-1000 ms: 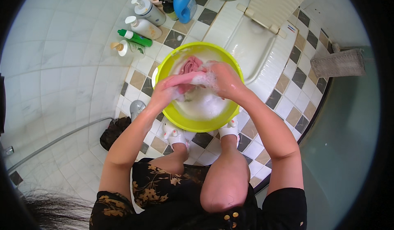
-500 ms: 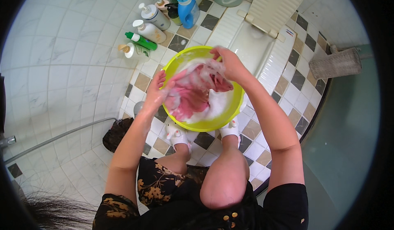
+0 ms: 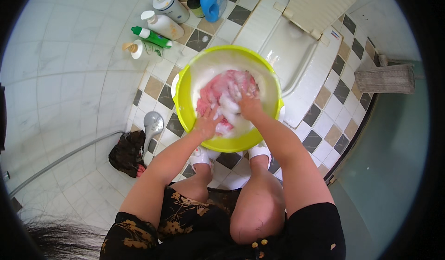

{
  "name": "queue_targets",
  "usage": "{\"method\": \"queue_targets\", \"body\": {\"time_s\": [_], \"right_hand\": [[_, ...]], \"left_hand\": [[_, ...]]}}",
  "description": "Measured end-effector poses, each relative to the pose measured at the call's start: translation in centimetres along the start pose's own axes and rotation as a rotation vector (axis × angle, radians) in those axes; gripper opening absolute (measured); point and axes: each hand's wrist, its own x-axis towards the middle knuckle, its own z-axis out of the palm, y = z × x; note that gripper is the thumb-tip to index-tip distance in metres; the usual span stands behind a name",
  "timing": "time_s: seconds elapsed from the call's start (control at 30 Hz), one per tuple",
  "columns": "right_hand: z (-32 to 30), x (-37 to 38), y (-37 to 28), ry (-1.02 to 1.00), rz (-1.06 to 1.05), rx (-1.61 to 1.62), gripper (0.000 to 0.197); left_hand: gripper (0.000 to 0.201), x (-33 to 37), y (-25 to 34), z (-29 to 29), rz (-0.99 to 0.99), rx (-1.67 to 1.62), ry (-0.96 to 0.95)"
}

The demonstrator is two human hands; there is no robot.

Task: The person washes several items of clothing by hand in a basin of soapy water, scrubbing a dark patterned item and then a pink item before wringing them out.

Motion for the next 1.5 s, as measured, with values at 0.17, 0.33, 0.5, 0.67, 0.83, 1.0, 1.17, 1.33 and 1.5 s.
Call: {"method": "queue_targets", "body": {"time_s": [0.17,0.33,0.5,0.67,0.83,1.0,1.17,1.33,1.5], "right_hand": [[0.9,2.3,1.9,-0.174,0.114,0.341,0.039],[-1.3,-1.8,-0.4,0.480,-0.098,0.435,0.036],[-0.6,-3.9,-2.3,0.366,-0.313,1.314,0.036],[-2.5,-2.7,-0.5,0.271,-0.307,1.572,0.027],[-8.6,-5.6,-2.0,0.012,-0.187,2.057,0.026],[-8.5,-6.4,-2.8,0.137,-0.114,2.341,0.027],[-10.6,-7.0,-3.9,0.167,-0.083,2.553,0.027],[-11.2,-7.7,-1.8,0.114,-0.183,2.455,0.030],[-13.0,-10.7,0.8,0.123,-0.211,2.194,0.032]], "left_hand": [[0.057,2.0,-1.4,-0.6,-0.022,-0.064,0.086],[0.028,-0.1,-3.8,-1.1,0.084,-1.075,0.339],[0.027,-2.5,-3.0,-6.3,-0.019,-2.041,0.338],[0.035,-2.2,-3.8,-6.9,-0.083,-2.280,0.255],[0.050,-1.6,-5.3,-3.9,-0.256,-1.549,0.740],[0.058,-1.8,-1.5,-5.3,0.018,-1.108,1.048],[0.041,-1.1,0.2,-4.7,0.176,-1.709,0.695],[0.037,-0.7,-1.7,-3.5,0.028,-1.742,0.508],[0.037,-4.6,-5.1,-6.5,-0.202,-1.659,0.548]]}}
